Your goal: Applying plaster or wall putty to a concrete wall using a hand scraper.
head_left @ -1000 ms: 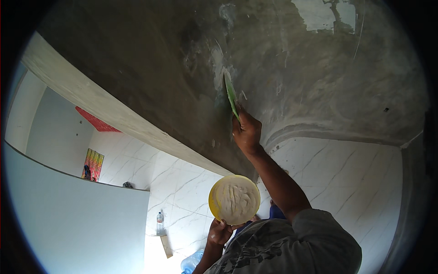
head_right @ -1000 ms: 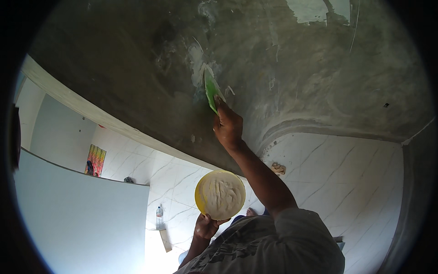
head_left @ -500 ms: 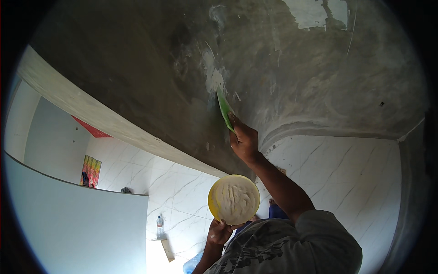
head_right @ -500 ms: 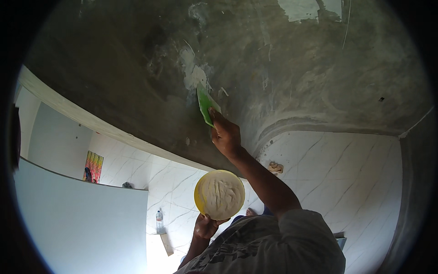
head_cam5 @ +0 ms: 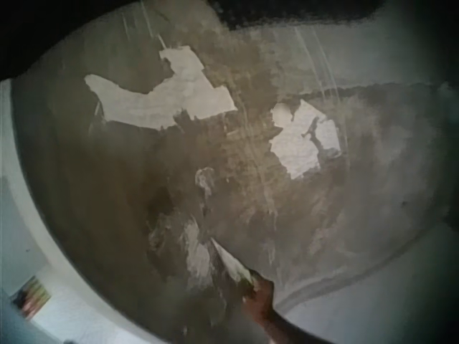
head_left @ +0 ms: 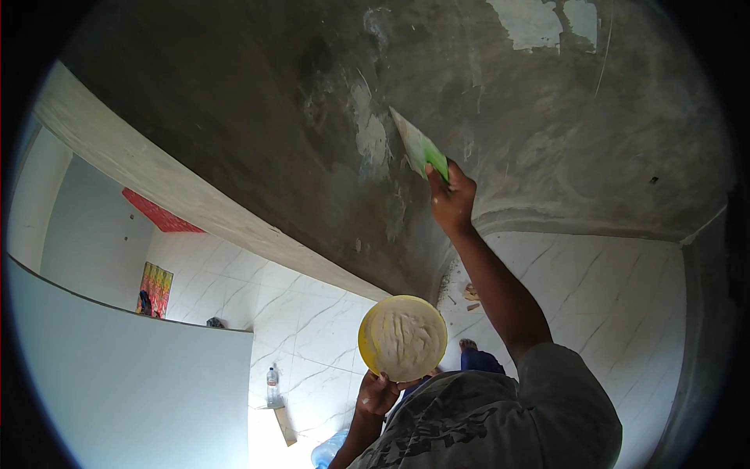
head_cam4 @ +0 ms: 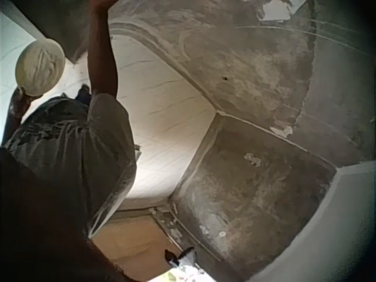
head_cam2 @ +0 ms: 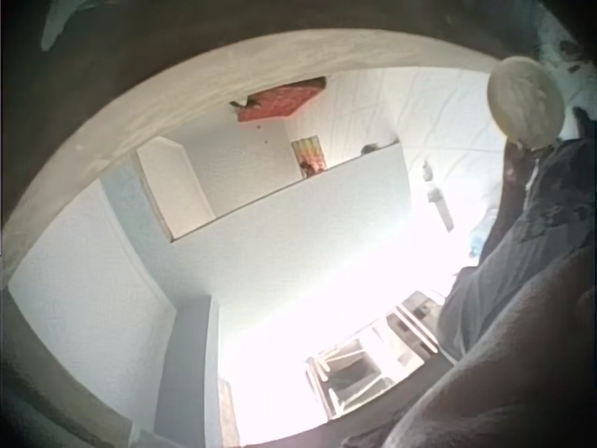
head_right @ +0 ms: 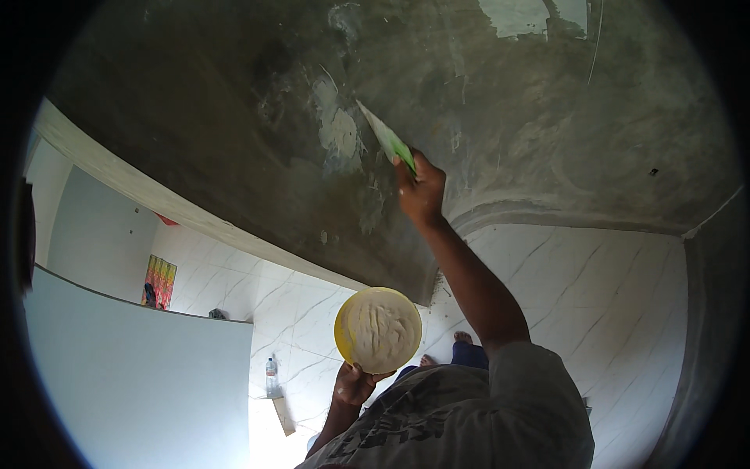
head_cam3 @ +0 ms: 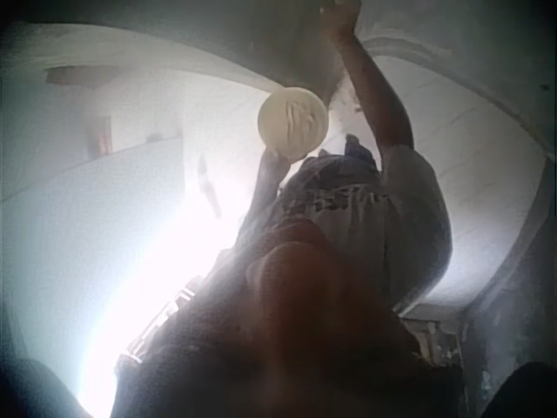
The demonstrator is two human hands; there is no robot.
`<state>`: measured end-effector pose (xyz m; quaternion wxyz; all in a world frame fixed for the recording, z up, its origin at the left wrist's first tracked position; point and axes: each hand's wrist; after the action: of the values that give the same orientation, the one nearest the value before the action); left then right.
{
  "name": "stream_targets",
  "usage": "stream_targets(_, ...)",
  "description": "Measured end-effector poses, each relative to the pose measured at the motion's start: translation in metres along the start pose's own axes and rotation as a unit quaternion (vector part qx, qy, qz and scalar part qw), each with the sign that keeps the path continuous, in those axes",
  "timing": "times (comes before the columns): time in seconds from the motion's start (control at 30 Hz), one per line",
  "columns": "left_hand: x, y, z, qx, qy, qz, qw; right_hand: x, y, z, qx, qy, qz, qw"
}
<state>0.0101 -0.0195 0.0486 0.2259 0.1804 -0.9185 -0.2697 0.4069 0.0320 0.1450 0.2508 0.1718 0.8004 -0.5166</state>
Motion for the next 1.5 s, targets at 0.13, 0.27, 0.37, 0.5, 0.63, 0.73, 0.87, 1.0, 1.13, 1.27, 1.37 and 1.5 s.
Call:
stream_targets(0.13, 0.000, -0.003, 0.011, 0.004, 0.001, -0.004, 1.000, -0.018, 0.010, -0.016, -0.068, -0.004, -0.025, 0.997)
stream_targets(0.27, 0.000, 0.000, -0.001, 0.032, 0.004, -0.003, 0.999, 0.015, 0.003, -0.002, 0.043, -0.062, -0.072, 0.995)
stream_targets(0.37, 0.002, 0.004, -0.008, 0.031, 0.000, -0.006, 0.999, 0.060, 0.002, 0.015, -0.017, -0.065, -0.053, 0.996)
stream_targets(0.5, 0.003, 0.004, -0.006, 0.033, -0.002, -0.003, 0.999, 0.063, 0.015, 0.034, -0.048, -0.038, -0.092, 0.994)
stream_targets(0.63, 0.000, 0.001, 0.000, 0.010, 0.009, 0.004, 1.000, 0.029, 0.089, 0.027, -0.103, 0.068, -0.257, 0.959)
stream_targets(0.73, 0.000, -0.003, 0.009, 0.008, 0.009, 0.002, 1.000, 0.037, 0.130, 0.022, -0.034, 0.065, -0.273, 0.959)
stream_targets(0.87, 0.003, -0.002, -0.007, 0.008, 0.027, -0.019, 0.999, 0.055, 0.138, 0.026, 0.071, 0.036, -0.278, 0.957)
stream_targets(1.0, 0.006, -0.002, -0.005, 0.007, 0.036, -0.024, 0.999, 0.067, 0.140, 0.024, 0.005, 0.053, -0.296, 0.954)
stream_targets(1.13, 0.012, -0.001, -0.002, 0.012, 0.045, -0.033, 0.998, 0.063, 0.119, 0.016, -0.062, 0.039, -0.308, 0.948)
stream_targets(1.27, 0.011, -0.002, -0.005, 0.018, 0.046, -0.040, 0.998, 0.044, 0.087, 0.012, -0.094, 0.019, -0.294, 0.951)
stream_targets(1.37, 0.008, -0.004, -0.004, 0.025, 0.028, -0.036, 0.999, 0.033, 0.063, 0.016, -0.123, -0.009, -0.308, 0.943)
stream_targets(1.5, 0.004, -0.003, -0.005, 0.015, 0.032, -0.024, 0.999, 0.027, 0.035, 0.024, -0.140, -0.046, -0.303, 0.941)
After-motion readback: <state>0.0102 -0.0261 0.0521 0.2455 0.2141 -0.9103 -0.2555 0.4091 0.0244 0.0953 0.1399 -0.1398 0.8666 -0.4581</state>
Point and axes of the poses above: each hand's wrist, its own x-axis away from the middle knuckle, its own z-axis out of the back of the hand, y = z × x, and after that the axes turned 6 degrees about y, right-handed
